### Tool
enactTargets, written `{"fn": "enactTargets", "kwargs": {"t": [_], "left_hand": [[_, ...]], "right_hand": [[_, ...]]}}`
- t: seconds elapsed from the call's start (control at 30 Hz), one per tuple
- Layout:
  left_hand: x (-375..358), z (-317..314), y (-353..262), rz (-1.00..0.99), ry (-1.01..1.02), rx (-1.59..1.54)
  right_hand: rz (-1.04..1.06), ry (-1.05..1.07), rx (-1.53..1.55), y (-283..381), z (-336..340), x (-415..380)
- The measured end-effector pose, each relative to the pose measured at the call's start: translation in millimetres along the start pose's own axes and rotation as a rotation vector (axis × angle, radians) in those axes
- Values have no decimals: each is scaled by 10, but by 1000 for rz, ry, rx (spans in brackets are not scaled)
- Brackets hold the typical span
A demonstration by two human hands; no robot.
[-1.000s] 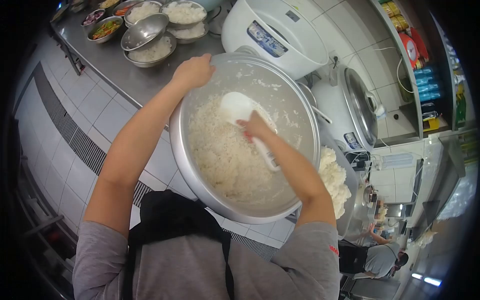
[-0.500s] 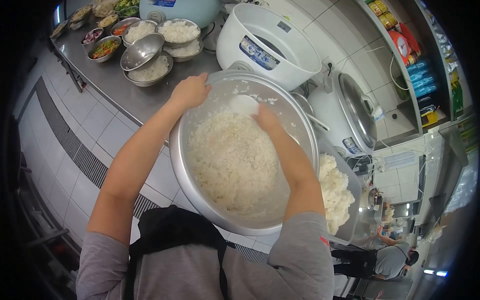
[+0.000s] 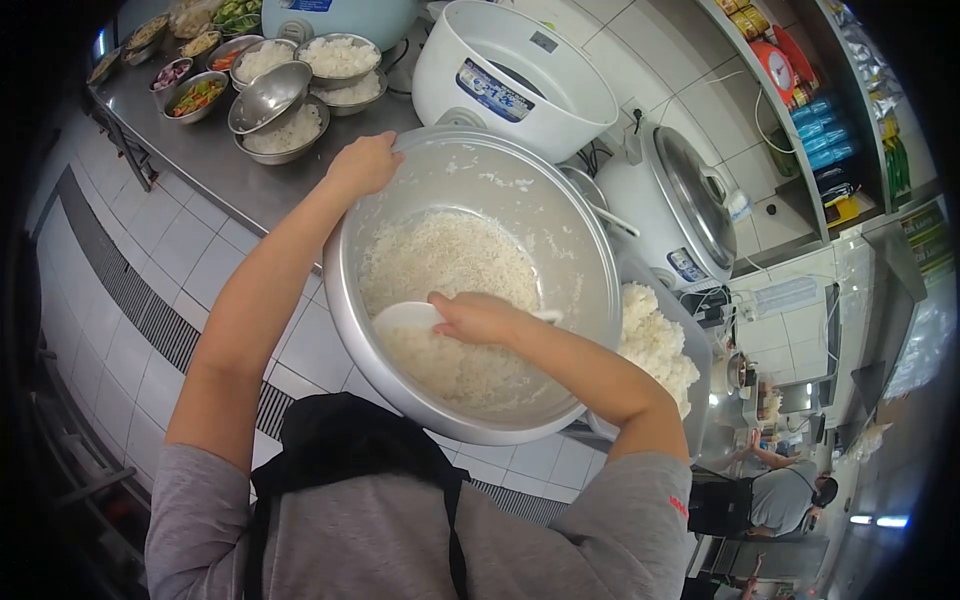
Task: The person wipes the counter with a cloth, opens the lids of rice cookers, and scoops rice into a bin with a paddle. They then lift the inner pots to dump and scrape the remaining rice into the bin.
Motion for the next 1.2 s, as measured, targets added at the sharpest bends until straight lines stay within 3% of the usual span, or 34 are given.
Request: {"fn": "enactTargets", "kwargs": {"t": [0.07,0.1,0.13,0.2,0.3,0.37,0.43,0.57,0.6,0.67,0.73,0.9,0.97,1.03,1.1,1.13,1.2], "left_hand": [[-14,-16,-8,-3,-2,-7],[-21,-24,-21,-8,-1,-12],[-23,-13,-27,-6,-3,-10],[-41,-6,-38,-4,-6,-5],[-17,1,-16,-3,-28,38],[-2,-63,19,-13,-15,16],[25,-25,-28,-45,-38,-6],[83,32,-53,-116,-37,53],[128,26,-76,-161,-36,63],[250,-21,-146,-259,-26,87],[383,-100,-267,-356,-15,114],[693,-251,-750,-596,10,328],[761,-285,-915,-657,42,375],[802,-374,-961,-706,99,420],[836,-357,-994,-780,-6,414],[921,-430,-1001,-790,-40,422],[899,-437,-1126,-743,-81,534]], "right_hand": [[-80,-266,-14,-403,314,23],[-130,-522,63,-814,553,43],[-407,-574,367,-1049,788,-13],[-438,-542,748,-1691,790,114],[-300,-716,923,-1559,695,378],[-268,-422,872,-1366,555,577],[-271,-459,799,-846,470,597],[-225,-29,581,87,45,184],[-230,-35,576,-14,56,159],[22,-265,97,-100,237,69],[-331,-423,161,-690,687,-62],[-521,-619,-3,-1641,1049,59],[-98,-828,-65,-1489,828,514],[-229,-527,9,-813,866,572],[-337,-311,391,-344,628,480],[-336,-309,396,-222,552,409],[29,-220,-115,275,444,380]]}}
Point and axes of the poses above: each hand's wrist, its own x-axis towards the middle knuckle, its own z-axis out of the back of the hand, y = z × x, the point moved 8 cm from there along x, towards the middle knuckle, and after that the axes turned 12 degrees about x, right-handed, at the moved point
